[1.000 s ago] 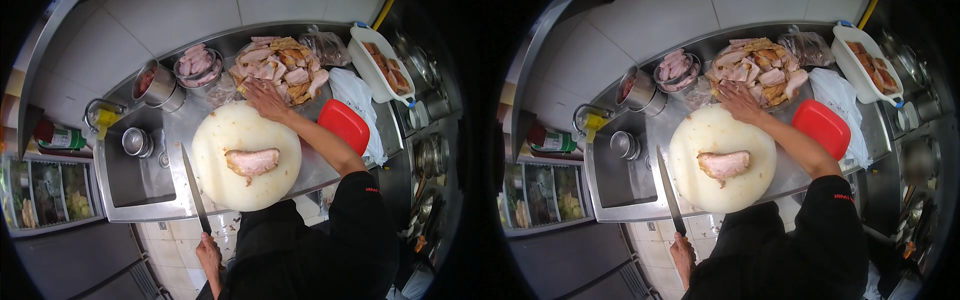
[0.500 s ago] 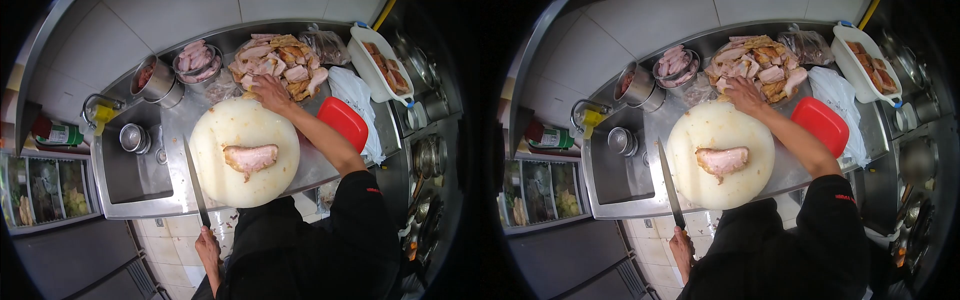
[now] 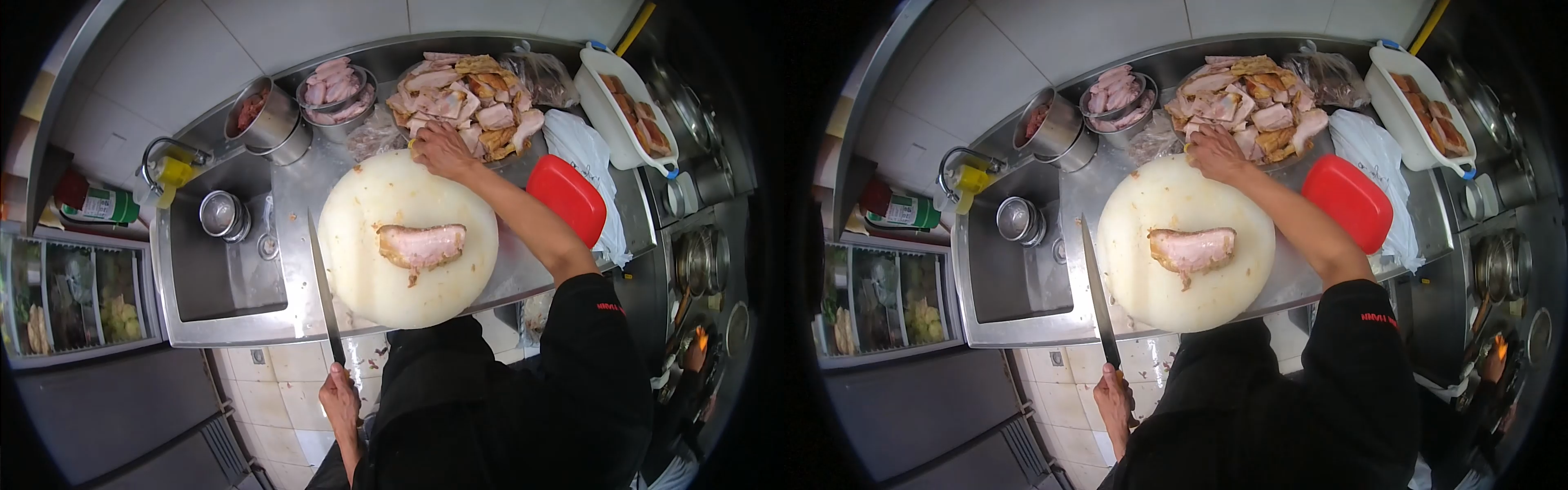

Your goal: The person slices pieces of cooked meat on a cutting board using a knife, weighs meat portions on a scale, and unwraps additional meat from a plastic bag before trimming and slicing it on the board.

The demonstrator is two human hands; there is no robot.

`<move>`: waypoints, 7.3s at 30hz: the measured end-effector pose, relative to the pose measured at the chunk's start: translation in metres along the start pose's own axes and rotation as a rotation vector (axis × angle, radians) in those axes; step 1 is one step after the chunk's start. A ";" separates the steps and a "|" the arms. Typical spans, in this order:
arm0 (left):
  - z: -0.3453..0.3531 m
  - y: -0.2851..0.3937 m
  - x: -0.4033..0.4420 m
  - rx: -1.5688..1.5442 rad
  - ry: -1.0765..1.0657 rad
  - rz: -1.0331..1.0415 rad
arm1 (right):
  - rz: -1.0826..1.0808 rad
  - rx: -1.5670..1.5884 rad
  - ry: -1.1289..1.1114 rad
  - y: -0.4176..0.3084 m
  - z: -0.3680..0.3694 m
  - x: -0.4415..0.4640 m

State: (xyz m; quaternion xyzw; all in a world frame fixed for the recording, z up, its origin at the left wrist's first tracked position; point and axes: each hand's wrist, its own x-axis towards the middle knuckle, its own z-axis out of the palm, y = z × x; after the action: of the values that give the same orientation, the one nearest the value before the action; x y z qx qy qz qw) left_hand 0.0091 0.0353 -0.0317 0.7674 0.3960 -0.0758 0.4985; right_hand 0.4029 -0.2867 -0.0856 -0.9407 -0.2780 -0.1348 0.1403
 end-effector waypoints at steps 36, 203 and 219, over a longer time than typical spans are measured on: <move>-0.031 0.042 -0.038 0.448 -0.382 0.165 | 0.389 0.524 0.223 -0.213 -0.044 -0.179; -0.016 0.029 0.004 0.150 -0.438 0.085 | 0.909 1.479 0.180 -0.156 -0.030 -0.143; 0.001 0.076 -0.035 0.499 -0.379 0.254 | 0.754 0.558 0.355 -0.207 -0.006 -0.137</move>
State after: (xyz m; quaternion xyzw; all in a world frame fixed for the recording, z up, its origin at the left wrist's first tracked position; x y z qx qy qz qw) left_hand 0.0378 0.0013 0.0390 0.8812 0.1668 -0.2491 0.3654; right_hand 0.1746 -0.1886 -0.0861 -0.8648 0.0841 -0.1530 0.4708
